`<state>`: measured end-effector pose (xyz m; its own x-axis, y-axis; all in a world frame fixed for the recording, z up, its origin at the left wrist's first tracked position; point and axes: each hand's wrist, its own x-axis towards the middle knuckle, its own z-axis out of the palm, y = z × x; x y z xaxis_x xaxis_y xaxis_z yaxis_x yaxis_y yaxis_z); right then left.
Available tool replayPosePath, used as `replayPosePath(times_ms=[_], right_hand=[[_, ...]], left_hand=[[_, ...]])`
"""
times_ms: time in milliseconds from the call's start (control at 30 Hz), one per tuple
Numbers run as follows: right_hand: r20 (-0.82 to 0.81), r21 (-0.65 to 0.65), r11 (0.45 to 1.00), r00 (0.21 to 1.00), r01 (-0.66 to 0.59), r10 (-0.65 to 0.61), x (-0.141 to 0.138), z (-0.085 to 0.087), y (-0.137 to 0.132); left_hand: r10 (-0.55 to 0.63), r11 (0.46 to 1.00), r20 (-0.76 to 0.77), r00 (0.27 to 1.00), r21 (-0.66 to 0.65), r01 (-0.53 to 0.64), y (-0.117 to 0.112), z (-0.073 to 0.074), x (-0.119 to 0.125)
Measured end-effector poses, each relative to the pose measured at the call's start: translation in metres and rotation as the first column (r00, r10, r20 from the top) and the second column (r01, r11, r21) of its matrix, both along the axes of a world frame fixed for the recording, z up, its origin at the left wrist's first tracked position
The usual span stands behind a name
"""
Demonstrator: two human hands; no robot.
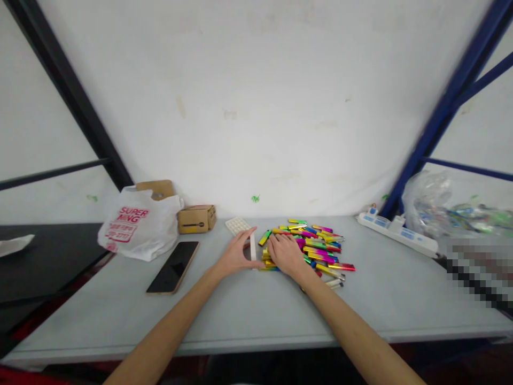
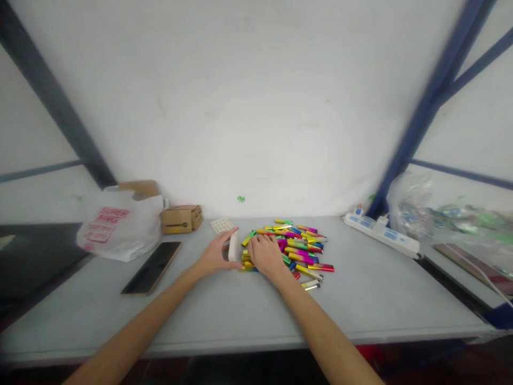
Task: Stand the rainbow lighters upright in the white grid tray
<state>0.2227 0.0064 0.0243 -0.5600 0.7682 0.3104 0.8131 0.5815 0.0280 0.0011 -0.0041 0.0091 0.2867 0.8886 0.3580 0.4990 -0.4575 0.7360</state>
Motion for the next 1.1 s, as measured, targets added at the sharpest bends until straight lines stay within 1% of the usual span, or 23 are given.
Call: replayPosePath(times_ms=[100,233,433,600,700,767,867,1100], right_hand=[[-0.057,-0.021,1.0,0.998,0.01,-0.011,0.005,-0.003,0.008],[-0.109,-0.046,0.999,0.994,-0.024,0.019,0.005,-0.003,0.011],[-0.178,-0.024,0.999,0.984,-0.025,0.021,-0.004,-0.003,0.001],[-0.205,-0.03,0.999,0.978,-0.036,0.029,-0.007,-0.003,-0.005],[-0.222,-0.038,0.998,0.974,-0.054,0.045,-0.004,-0.003,-0.004],[-0.246,-0.058,0.996,0.968,-0.06,0.044,-0.002,-0.003,-0.003],[-0.277,-0.104,0.991,0.96,-0.079,0.048,0.0,-0.001,0.0],[-0.333,-0.114,0.988,0.941,-0.103,0.06,0.0,-0.001,0.003]], left_hand=[[0.007,1.0,0.011,1.0,-0.004,-0.007,0.0,0.0,-0.001],[0.023,0.999,-0.05,0.999,0.032,-0.021,0.001,-0.001,0.0],[-0.029,1.0,0.033,0.999,-0.006,0.029,-0.005,0.0,0.001],[0.003,0.999,0.006,1.0,0.041,-0.004,-0.014,0.006,0.004],[0.076,0.995,0.003,0.997,0.068,-0.076,-0.014,0.009,0.002],[0.168,0.981,-0.026,0.985,0.107,-0.164,-0.014,0.009,-0.004],[0.315,0.94,-0.093,0.944,0.166,-0.297,-0.017,0.006,-0.016],[0.475,0.876,-0.226,0.85,0.218,-0.431,-0.041,-0.015,-0.049]])
